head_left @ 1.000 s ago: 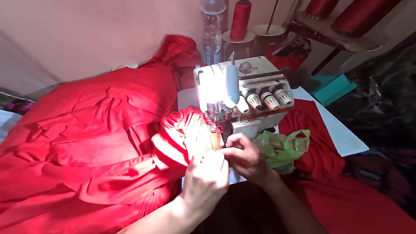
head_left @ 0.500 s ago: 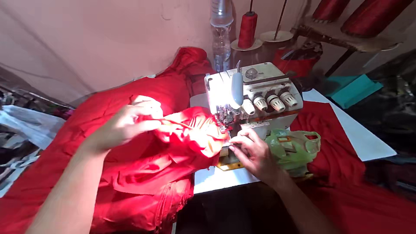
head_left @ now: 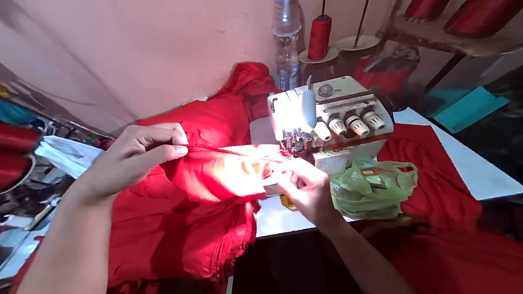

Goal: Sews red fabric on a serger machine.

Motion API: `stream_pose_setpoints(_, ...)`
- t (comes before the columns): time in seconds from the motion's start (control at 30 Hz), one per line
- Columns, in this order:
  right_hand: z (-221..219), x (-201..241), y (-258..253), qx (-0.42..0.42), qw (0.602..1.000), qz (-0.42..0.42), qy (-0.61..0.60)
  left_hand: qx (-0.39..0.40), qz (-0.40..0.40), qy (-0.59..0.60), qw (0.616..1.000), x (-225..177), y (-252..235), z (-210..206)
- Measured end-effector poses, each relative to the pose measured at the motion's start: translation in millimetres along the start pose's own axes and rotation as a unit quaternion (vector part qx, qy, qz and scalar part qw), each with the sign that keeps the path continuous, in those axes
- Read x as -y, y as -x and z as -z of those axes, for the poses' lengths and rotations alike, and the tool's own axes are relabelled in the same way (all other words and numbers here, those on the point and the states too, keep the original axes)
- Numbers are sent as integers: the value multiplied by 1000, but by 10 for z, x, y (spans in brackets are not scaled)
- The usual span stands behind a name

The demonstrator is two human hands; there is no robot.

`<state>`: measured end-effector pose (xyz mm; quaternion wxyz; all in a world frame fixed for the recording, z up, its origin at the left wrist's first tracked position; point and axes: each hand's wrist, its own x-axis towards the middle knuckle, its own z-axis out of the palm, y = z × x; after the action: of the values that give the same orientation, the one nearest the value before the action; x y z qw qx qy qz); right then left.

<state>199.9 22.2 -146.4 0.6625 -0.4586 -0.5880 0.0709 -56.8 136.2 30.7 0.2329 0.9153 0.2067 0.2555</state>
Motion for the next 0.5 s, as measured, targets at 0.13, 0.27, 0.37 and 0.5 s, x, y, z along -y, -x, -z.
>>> stream_pose_setpoints(0.13, -45, 21, -225, -5, 999, -43, -31, 9, -1, 44, 999, 139, 37, 81)
stream_pose_setpoints(0.27, -96, 106, -313, 36, 992, -89, -87, 9, 0, 72, 997, 85, 15, 37)
stream_pose_setpoints(0.37, -67, 188, -354, 55, 987, -128, -77, 13, -13, 86, 996, 88, 8, 37)
stream_pose_setpoints(0.5, 11, 216, -402, 75, 978, -169, -96, -18, 5, -4, 1000, -47, -105, -83)
